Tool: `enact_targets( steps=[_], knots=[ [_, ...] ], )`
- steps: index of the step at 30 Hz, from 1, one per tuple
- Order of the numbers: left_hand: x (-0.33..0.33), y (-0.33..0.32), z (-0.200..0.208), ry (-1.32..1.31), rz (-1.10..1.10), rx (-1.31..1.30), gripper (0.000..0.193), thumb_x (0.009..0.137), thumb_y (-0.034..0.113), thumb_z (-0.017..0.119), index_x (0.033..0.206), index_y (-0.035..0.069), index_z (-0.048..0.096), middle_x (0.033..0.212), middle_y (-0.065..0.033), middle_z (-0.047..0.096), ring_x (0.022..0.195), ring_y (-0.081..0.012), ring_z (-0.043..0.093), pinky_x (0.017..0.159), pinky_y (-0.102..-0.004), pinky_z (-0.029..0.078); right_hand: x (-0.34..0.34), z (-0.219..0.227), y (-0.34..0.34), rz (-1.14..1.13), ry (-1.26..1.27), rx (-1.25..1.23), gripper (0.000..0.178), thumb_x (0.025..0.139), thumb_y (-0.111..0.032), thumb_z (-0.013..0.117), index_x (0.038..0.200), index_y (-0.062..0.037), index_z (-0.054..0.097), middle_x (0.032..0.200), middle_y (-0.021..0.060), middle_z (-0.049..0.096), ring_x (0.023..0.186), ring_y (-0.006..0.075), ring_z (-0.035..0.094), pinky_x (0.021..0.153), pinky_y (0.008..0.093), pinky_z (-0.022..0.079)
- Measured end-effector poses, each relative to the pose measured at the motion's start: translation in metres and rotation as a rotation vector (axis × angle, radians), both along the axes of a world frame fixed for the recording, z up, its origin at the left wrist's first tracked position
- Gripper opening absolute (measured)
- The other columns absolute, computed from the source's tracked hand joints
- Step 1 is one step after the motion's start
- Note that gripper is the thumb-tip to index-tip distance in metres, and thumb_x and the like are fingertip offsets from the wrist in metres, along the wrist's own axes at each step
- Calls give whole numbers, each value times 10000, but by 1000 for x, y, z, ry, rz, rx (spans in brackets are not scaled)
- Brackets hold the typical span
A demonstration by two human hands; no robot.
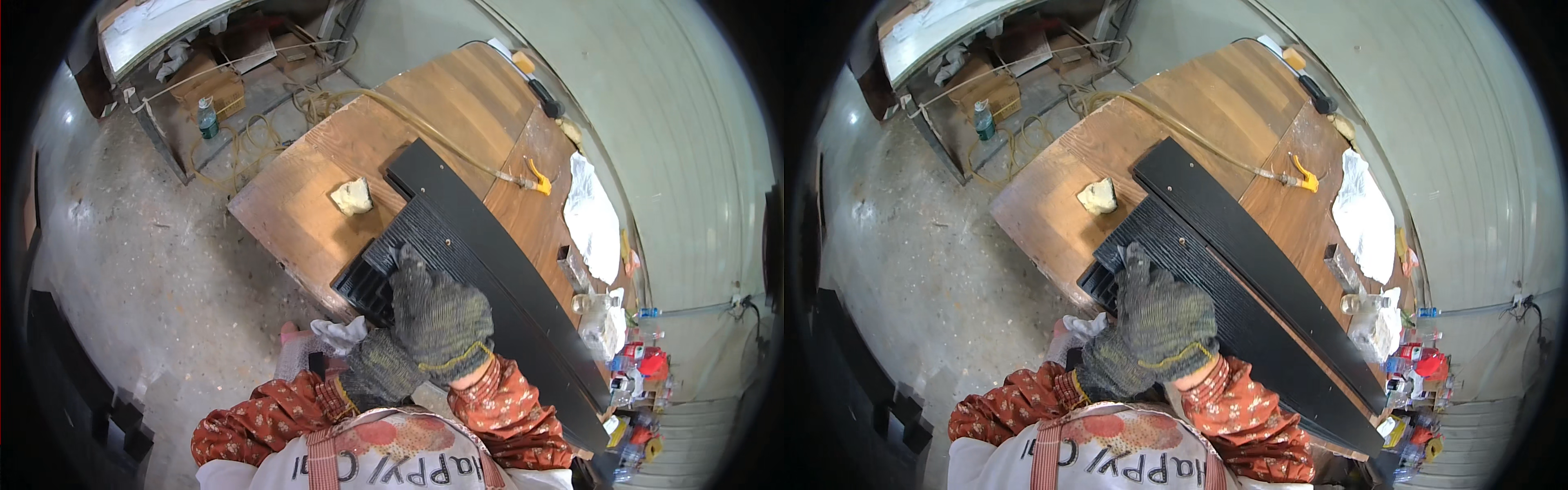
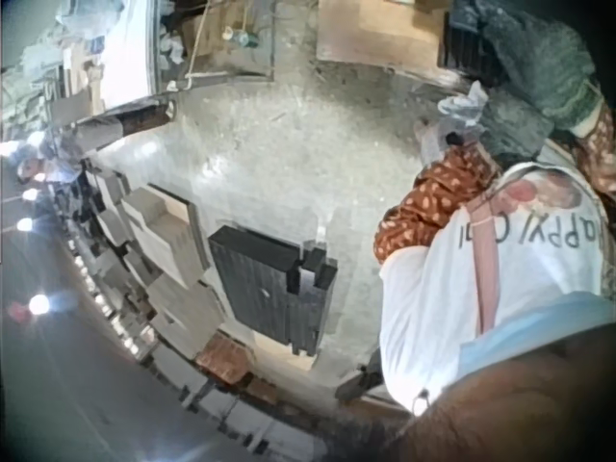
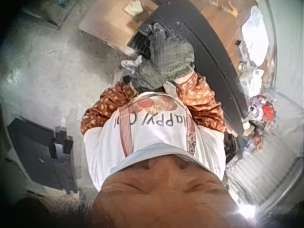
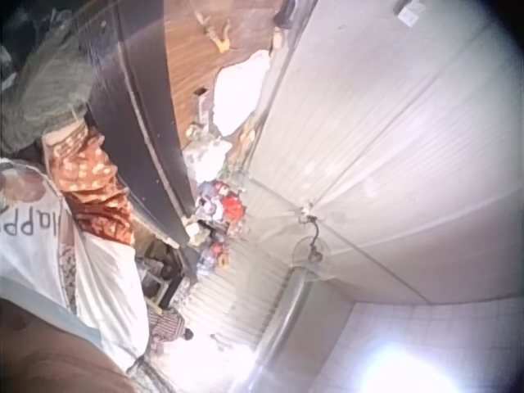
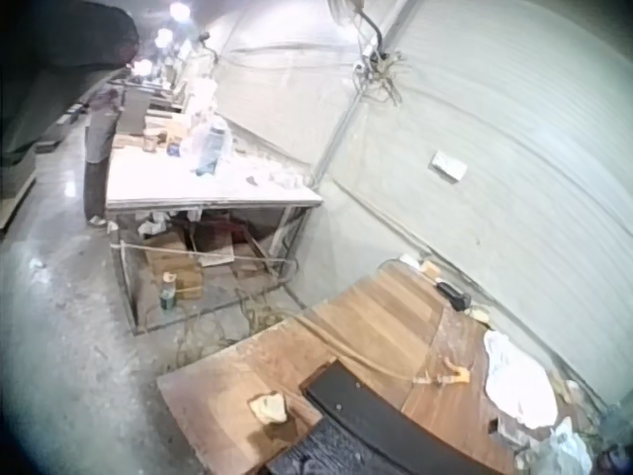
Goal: The person applies liquid from a bottle onto black boards and wipes them with a cloth. The person then scrapes edges with a small blade, buffs the boards using a sponge, and wipes them down with a cloth.
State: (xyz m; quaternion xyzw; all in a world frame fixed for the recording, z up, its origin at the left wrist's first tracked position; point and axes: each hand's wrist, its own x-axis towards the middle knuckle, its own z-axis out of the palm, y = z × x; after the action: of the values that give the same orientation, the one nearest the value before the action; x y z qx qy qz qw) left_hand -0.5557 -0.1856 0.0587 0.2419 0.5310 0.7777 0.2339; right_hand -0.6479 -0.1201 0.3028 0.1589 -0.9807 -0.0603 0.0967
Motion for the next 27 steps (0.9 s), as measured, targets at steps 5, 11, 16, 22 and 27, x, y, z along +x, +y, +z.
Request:
enact_targets(
  steps=[5,11,16,22,27],
  knots=[
    [8,20,-13,436,52,-554,439,968,392,425,1284,100,514,1215,-135,561,1078,-232,555,931,-366,439,8,11,-17,-98,-122,-3,408,857,-223,600,1187,16,567,614,117,552,465,249,544,401,371,415],
    [-25,-13,62,741,-86,-799,448,954,398,452,1283,101,515,1211,-115,568,1078,-233,559,923,-379,445,13,15,-18,-100,-151,-44,496,831,-278,623,1213,28,540,607,106,555,467,253,558,412,386,434],
    [-20,-11,53,769,-101,-762,421,944,348,463,1280,100,520,1260,-111,537,1090,-250,555,917,-387,450,9,13,-17,-65,-122,-100,543,797,-311,643,1209,29,546,612,107,563,471,242,561,414,387,442],
    [-21,-20,59,824,-131,-793,424,942,344,465,1285,101,517,1273,-107,530,1054,-243,559,899,-377,456,6,20,-20,-101,-190,-125,546,767,-323,658,1185,15,563,633,105,580,510,245,592,426,378,456],
    [-21,-22,67,873,-145,-819,426,939,340,466,1290,101,515,1284,-103,525,1024,-236,562,885,-369,461,10,22,-25,-132,-212,-51,570,758,-335,658,1193,18,555,627,99,570,500,244,583,434,383,464]
  ],
)
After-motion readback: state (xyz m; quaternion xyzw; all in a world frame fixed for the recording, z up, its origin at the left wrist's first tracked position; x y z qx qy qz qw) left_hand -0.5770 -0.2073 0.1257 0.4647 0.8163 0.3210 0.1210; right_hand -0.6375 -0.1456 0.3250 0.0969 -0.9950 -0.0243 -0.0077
